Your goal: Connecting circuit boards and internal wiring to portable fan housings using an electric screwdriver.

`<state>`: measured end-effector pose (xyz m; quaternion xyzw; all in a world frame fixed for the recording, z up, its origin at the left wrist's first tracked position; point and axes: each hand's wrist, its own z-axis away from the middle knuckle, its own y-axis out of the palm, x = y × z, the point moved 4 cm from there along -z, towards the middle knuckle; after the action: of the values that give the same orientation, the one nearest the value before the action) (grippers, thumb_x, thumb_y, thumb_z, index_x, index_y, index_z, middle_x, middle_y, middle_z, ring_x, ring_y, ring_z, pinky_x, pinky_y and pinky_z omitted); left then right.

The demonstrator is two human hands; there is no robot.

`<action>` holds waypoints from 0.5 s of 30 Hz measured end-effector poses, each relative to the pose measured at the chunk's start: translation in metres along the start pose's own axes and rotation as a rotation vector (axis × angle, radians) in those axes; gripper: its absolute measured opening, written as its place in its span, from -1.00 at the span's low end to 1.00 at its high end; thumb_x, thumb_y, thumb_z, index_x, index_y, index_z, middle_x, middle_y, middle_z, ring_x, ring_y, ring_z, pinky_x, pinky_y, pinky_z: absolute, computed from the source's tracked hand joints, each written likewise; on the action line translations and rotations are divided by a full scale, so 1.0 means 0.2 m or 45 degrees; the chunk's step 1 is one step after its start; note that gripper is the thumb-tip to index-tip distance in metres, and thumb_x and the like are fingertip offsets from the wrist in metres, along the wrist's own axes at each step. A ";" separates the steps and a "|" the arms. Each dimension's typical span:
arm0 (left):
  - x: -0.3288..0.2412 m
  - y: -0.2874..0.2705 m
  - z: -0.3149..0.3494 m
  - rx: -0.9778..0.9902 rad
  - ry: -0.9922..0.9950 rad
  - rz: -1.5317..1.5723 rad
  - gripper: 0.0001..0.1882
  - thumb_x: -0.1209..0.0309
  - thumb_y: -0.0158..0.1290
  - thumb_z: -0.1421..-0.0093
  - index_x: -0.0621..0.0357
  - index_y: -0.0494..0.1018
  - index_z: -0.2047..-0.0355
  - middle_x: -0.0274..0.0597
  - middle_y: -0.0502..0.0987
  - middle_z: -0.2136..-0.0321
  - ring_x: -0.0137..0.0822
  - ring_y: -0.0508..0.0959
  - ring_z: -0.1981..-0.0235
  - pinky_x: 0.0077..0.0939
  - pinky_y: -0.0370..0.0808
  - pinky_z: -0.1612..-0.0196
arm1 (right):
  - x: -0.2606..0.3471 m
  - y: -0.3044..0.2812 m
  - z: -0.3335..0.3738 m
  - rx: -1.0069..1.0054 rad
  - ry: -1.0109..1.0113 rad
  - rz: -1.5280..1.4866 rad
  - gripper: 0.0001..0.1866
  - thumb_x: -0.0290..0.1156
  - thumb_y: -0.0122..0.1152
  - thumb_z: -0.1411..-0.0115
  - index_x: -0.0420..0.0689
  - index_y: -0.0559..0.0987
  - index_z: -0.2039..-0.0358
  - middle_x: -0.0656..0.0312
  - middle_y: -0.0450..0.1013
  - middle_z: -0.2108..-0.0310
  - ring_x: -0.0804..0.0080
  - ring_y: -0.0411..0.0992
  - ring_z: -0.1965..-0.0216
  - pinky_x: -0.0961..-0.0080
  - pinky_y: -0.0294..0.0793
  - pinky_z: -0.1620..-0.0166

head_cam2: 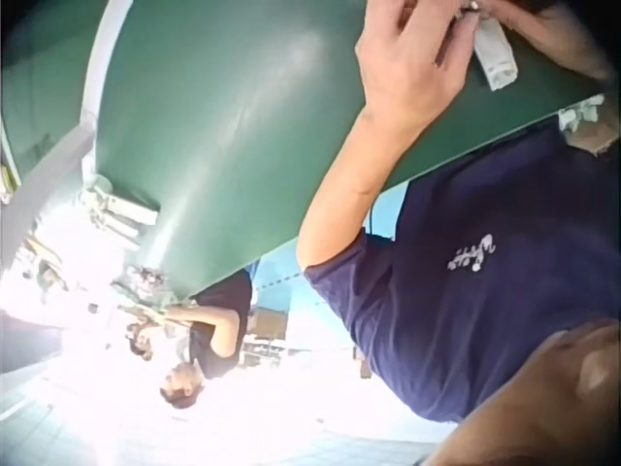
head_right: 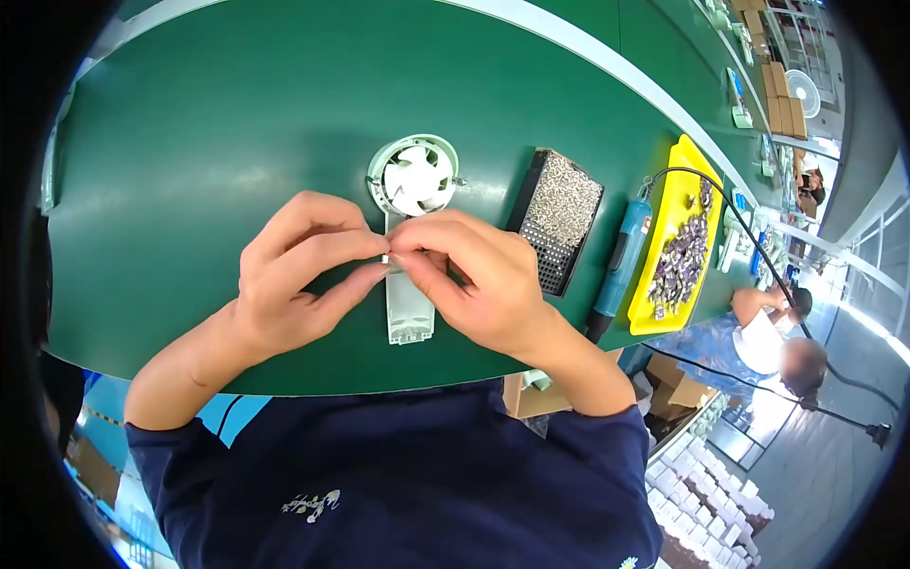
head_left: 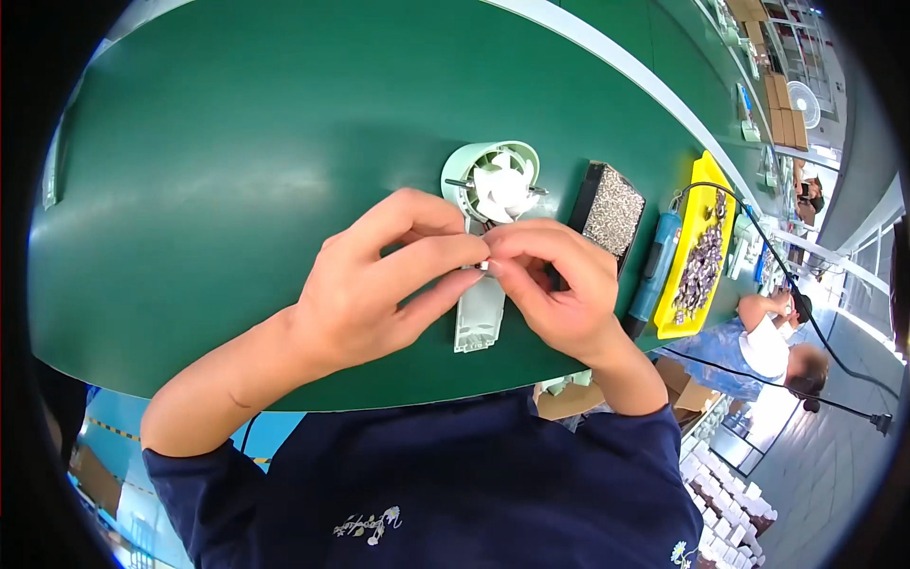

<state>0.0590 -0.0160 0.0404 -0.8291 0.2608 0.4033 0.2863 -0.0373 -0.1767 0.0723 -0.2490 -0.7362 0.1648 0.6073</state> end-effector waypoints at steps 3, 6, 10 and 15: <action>-0.01 0.02 -0.02 -0.036 0.076 -0.041 -0.67 0.67 0.39 0.04 0.24 0.64 0.22 -0.13 0.52 0.29 -0.33 0.56 0.40 -0.51 0.51 0.42 | 0.00 -0.01 0.01 0.013 -0.032 0.059 -0.81 -0.71 0.35 -0.15 -0.28 0.62 0.21 0.11 0.64 0.23 0.66 0.44 0.51 0.72 0.34 0.52; 0.01 0.02 -0.01 -0.028 0.092 -0.050 -0.69 0.67 0.38 0.02 0.24 0.64 0.23 -0.13 0.52 0.31 -0.34 0.56 0.42 -0.51 0.49 0.44 | -0.02 -0.01 0.01 0.022 0.011 0.059 -0.81 -0.71 0.35 -0.15 -0.29 0.62 0.21 0.09 0.63 0.23 0.66 0.44 0.51 0.73 0.34 0.51; 0.04 0.02 -0.03 -0.063 -0.078 0.129 -0.76 0.69 0.35 -0.04 0.30 0.61 0.26 -0.11 0.53 0.31 -0.35 0.58 0.39 -0.53 0.53 0.41 | -0.01 -0.01 0.01 -0.013 0.001 0.022 -0.75 -0.73 0.37 -0.12 -0.31 0.63 0.16 0.07 0.63 0.25 0.61 0.47 0.50 0.70 0.39 0.49; 0.06 0.06 -0.01 -0.105 -0.343 0.449 -0.80 0.73 0.28 -0.12 0.35 0.59 0.24 -0.09 0.53 0.25 -0.39 0.60 0.33 -0.57 0.61 0.31 | -0.04 -0.01 0.01 -0.151 -0.272 0.195 -0.76 -0.72 0.39 -0.09 -0.32 0.67 0.19 0.08 0.61 0.29 0.49 0.52 0.46 0.64 0.48 0.43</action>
<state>0.0581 -0.0283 0.0285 -0.7202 0.3444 0.5646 0.2095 -0.0379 -0.1836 0.0671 -0.3210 -0.7839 0.1926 0.4953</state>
